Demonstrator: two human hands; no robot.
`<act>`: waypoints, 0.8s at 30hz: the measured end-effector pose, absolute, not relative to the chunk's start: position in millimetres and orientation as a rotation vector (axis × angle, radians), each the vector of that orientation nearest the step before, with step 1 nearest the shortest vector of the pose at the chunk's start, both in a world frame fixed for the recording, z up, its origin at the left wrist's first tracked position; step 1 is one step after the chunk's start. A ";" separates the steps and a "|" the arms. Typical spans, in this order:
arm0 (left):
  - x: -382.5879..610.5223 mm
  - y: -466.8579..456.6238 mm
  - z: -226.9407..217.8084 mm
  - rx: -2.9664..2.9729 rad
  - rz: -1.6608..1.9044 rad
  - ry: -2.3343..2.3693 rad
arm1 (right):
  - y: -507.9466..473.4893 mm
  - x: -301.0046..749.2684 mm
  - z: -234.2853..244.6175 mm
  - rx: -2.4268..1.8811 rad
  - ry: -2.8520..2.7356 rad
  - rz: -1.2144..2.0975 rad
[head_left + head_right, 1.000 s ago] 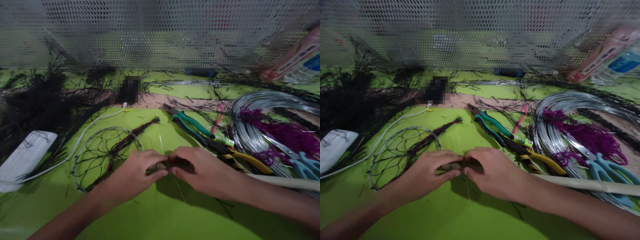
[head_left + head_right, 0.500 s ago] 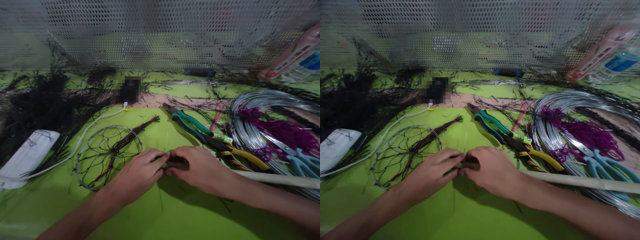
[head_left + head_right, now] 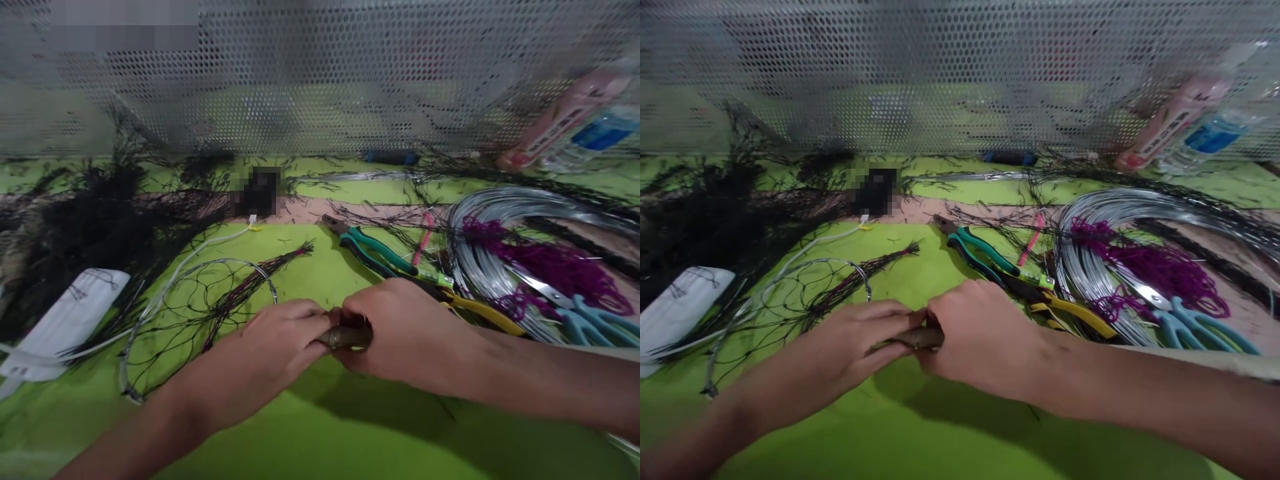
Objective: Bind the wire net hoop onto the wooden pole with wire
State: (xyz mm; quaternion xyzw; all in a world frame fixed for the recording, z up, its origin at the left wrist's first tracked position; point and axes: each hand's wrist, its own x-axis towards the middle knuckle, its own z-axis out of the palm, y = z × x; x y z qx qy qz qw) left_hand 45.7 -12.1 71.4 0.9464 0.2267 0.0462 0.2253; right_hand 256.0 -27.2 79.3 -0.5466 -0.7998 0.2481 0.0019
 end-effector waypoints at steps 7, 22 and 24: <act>54.1 -20.7 84.0 2.600 0.354 0.790 | -28.7 253.8 81.2 -1.673 -2.641 0.492; 48.7 -29.8 35.3 2.721 0.768 0.796 | -4.8 274.2 43.5 -1.324 -1.070 2.081; 47.9 -26.4 28.0 2.652 0.753 0.797 | -3.9 271.9 33.9 -1.356 -1.084 2.050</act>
